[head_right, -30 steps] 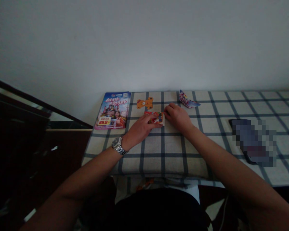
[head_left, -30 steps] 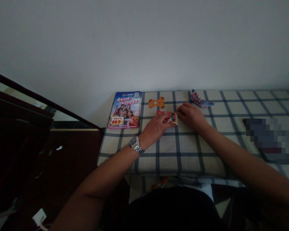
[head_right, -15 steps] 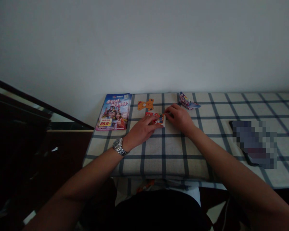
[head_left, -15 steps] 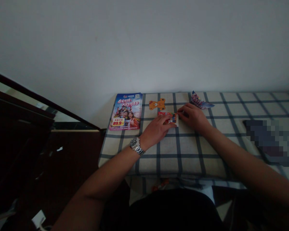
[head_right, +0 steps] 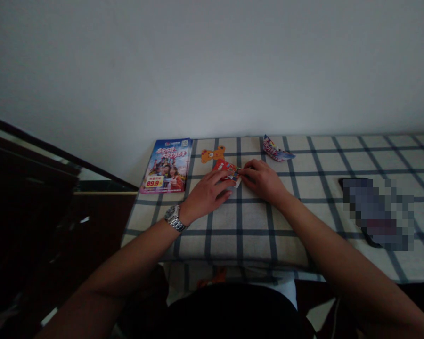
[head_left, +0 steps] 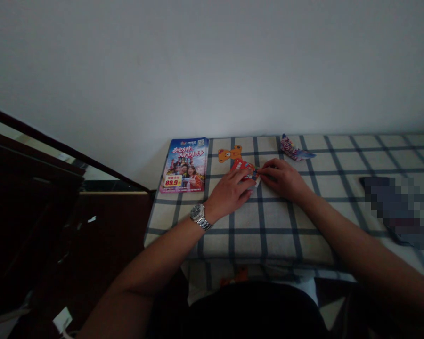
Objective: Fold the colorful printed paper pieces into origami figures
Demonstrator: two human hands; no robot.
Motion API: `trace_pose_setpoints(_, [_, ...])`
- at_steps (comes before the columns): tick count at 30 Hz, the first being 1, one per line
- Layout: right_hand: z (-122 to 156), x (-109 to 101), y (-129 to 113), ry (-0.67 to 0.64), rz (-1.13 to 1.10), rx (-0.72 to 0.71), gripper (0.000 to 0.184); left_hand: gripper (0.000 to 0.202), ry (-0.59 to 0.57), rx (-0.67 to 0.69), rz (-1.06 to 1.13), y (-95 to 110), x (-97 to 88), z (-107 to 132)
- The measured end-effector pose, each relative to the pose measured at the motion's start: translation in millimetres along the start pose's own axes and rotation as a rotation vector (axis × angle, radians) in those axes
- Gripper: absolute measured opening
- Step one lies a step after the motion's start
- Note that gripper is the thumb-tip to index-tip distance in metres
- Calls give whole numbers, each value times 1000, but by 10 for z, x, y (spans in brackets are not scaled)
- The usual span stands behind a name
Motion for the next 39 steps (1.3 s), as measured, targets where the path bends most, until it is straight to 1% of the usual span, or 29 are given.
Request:
trace_pose_setpoints(5, [5,-3,-27,-11,-1,-4,19,38,1,-41,-41,-23,16,18])
trace_pose_setpoints(9, [31,-16,-78,-58,-15,-31,21,35,23,-77,-56,-43,-18,26])
trace_pose_setpoints(14, [53,-4,-220,-115,-70,-99,19,30,32,-100,-53,-74,-22,38])
trace_pose_setpoints(18, [36,12,-290,-115,-125,-124,18,31,49,-93,-44,-98,-14,35])
trace_pose_setpoints(23, [15,8,-282,-97,-144,-123,18,27,72,-96,-50,-122,-26,8])
trace_pose_setpoints(31, [-1,26,-238,-106,-191,-76,14,19,87,-101,-69,-135,-21,-4])
trace_pose_setpoints(35, [-9,-14,-166,-84,-239,0,9,21,99,-108,-76,-119,-41,-5])
trace_pose_setpoints(39, [-14,-56,-108,-92,-242,58,7,22,82,-132,-81,-121,-43,-17])
Point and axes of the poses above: each hand's wrist, its own z-axis away from the middle knuckle, its own x-axis out of the palm, y = z × x, the point moved 8 cm from there along -z, towards the middle knuckle, and after that the axes turned 5 degrees about y, right-handed, at the moved point
